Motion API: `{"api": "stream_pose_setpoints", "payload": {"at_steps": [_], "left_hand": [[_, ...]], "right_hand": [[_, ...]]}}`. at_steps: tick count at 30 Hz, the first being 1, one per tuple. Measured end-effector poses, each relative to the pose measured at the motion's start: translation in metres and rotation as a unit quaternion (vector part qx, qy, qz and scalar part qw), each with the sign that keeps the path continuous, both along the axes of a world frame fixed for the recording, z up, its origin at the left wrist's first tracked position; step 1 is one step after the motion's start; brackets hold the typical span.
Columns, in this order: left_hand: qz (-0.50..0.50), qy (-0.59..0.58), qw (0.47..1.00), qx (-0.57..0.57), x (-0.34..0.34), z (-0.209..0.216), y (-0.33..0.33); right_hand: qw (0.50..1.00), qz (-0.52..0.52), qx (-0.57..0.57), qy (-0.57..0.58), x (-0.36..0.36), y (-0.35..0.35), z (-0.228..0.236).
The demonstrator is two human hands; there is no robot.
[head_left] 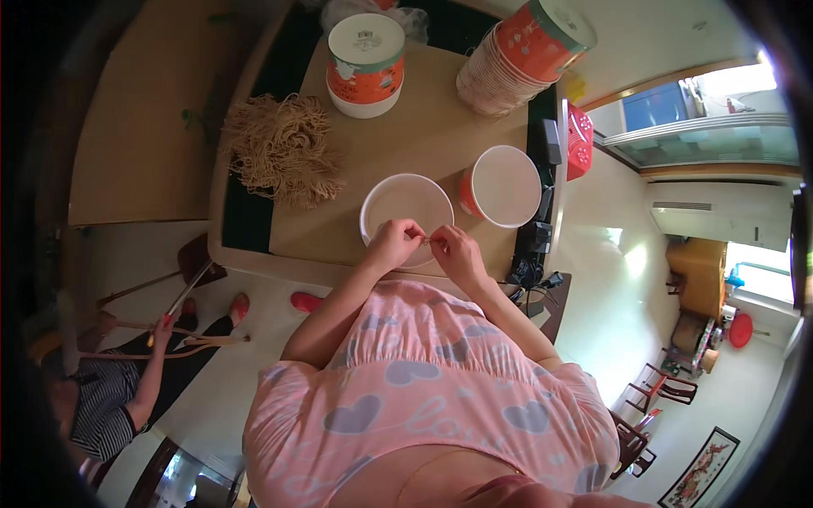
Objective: Attaching strings to paper bowls for packaging or manufacturing purposes.
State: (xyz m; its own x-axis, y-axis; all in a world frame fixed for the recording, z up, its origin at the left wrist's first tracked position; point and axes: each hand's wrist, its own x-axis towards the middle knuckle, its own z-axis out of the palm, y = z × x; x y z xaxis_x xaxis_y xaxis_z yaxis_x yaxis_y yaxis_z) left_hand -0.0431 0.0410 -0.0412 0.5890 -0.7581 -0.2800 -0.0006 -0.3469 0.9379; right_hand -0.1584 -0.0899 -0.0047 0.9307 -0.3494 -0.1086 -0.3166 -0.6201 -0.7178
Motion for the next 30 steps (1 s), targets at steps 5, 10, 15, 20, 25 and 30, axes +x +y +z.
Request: {"api": "stream_pose_setpoints", "payload": {"at_steps": [5, 10, 15, 20, 25, 30], "left_hand": [[-0.02, -0.001, 1.0, -0.017, 0.003, 0.0, 0.002], [-0.037, -0.033, 0.998, -0.043, 0.007, -0.004, 0.002], [-0.053, -0.041, 0.996, -0.064, 0.014, 0.003, 0.002], [-0.079, -0.02, 0.996, -0.031, 0.019, 0.004, 0.0], [-0.068, -0.03, 0.996, -0.054, 0.016, -0.001, 0.001], [-0.055, -0.035, 0.997, -0.038, 0.013, 0.001, 0.007]], "right_hand": [[0.997, 0.033, -0.062, 0.021, 0.001, 0.003, 0.001], [0.997, -0.02, -0.028, 0.063, 0.003, 0.009, 0.012], [0.997, -0.038, -0.054, 0.03, 0.005, 0.014, 0.007], [0.997, -0.066, -0.036, 0.033, 0.007, 0.018, 0.003], [0.997, -0.021, -0.067, -0.026, 0.009, 0.021, 0.009], [0.999, -0.039, -0.029, 0.0, 0.011, 0.025, 0.013]]}}
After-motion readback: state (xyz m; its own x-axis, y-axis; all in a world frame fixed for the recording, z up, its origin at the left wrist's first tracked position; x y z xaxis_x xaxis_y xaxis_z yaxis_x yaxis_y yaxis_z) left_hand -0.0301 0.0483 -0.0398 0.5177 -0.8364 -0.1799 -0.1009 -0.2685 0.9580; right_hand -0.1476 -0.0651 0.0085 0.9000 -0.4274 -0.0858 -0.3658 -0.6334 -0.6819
